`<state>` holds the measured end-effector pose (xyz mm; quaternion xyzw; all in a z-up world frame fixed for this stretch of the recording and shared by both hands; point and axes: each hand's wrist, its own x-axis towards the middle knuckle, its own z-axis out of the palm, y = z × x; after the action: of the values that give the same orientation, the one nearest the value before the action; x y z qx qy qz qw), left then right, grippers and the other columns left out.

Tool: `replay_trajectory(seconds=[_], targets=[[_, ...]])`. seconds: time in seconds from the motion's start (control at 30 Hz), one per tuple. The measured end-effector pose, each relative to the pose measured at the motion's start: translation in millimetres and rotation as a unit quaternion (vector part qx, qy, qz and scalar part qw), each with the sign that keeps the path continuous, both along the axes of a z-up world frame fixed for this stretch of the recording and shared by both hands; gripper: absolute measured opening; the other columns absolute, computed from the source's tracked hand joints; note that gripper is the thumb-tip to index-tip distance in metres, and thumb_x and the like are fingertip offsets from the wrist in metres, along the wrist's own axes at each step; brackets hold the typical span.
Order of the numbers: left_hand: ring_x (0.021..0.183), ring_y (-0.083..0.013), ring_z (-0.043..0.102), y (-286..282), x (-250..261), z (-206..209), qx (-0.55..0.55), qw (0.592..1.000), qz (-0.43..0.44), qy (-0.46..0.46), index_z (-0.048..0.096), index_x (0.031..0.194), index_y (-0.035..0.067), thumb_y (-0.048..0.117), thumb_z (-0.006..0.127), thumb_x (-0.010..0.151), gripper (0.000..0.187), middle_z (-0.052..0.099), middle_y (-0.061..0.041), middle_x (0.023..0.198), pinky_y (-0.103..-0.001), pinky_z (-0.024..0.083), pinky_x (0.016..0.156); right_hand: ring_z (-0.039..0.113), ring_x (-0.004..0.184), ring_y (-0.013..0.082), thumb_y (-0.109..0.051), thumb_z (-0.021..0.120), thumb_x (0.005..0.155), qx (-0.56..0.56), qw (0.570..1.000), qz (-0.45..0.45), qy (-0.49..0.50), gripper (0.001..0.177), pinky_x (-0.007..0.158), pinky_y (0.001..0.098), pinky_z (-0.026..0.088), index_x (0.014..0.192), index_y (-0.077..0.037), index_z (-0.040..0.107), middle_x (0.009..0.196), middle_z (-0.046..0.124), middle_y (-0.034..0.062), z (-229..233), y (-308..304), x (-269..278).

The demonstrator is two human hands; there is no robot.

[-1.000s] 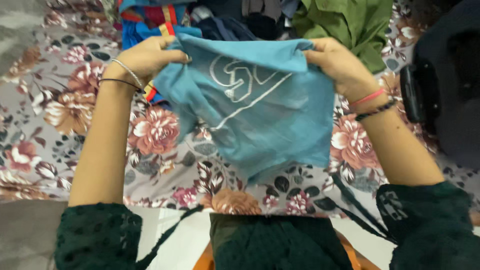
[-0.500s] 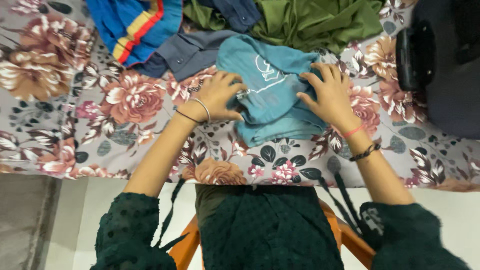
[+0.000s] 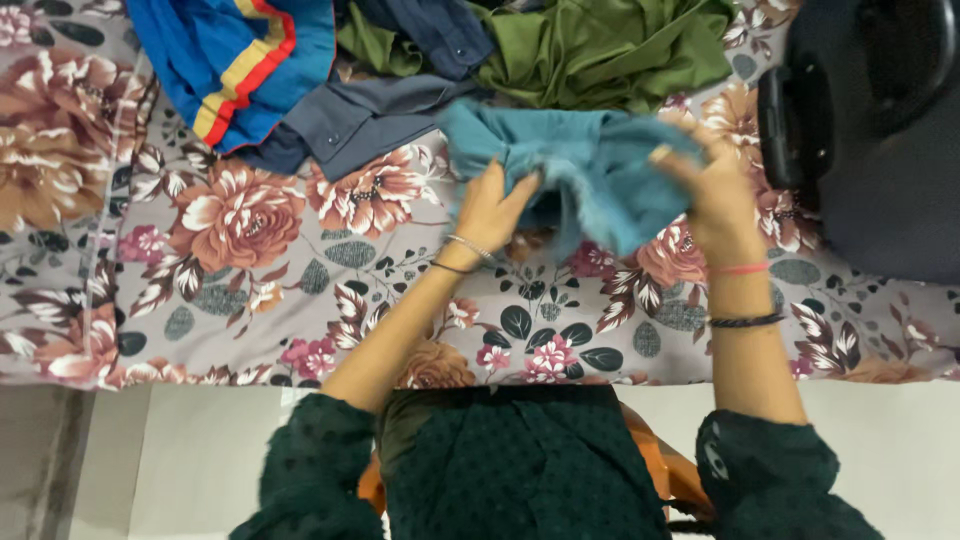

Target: The person folds a pair of grey pants and a teal t-shirt by hand on a floral-patterned surface and then places the pants into a suitcase.

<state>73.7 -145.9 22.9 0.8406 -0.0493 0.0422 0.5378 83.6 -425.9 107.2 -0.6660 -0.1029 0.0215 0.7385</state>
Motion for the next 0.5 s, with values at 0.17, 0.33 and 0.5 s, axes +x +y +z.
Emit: replay_trajectory(seconds=[0.17, 0.33, 0.5], targets=[[0.112, -0.0260, 0.064, -66.9, -16.7, 70.1, -0.642, 0.738, -0.097, 0.186, 0.060, 0.128, 0.006, 0.033, 0.061, 0.100, 0.038, 0.065, -0.008, 0.124, -0.052, 0.059, 0.093, 0.065, 0.114, 0.0182, -0.016, 0.068, 0.099, 0.235, 0.965, -0.016, -0.114, 0.034, 0.107, 0.0328, 0.055, 0.129, -0.002, 0.063, 0.120, 0.066, 0.0069, 115.1, -8.1, -9.1], [0.109, -0.0308, 0.065, -29.0, -39.7, 78.9, -0.674, 0.704, -0.050, 0.219, 0.057, 0.129, 0.016, 0.035, 0.057, 0.100, 0.034, 0.065, -0.007, 0.120, -0.042, 0.047, 0.076, 0.068, 0.095, 0.0151, -0.007, 0.064, 0.101, 0.146, 0.971, 0.108, -0.156, 0.011, 0.100, 0.0350, 0.060, 0.110, -0.004, 0.070, 0.106, 0.070, 0.0039, 129.4, 28.2, 21.6], [0.091, -0.0178, 0.065, 108.8, -65.1, 13.9, -0.483, 0.850, 0.202, 0.052, 0.060, 0.123, 0.008, 0.016, 0.063, 0.090, 0.034, 0.064, -0.005, 0.107, -0.035, 0.053, 0.070, 0.061, 0.098, 0.0039, 0.009, 0.064, 0.092, -0.149, 0.957, 0.060, -0.240, 0.034, 0.085, 0.0218, 0.051, 0.125, 0.001, 0.069, 0.110, 0.066, -0.0019, 58.1, 99.4, 50.4]])
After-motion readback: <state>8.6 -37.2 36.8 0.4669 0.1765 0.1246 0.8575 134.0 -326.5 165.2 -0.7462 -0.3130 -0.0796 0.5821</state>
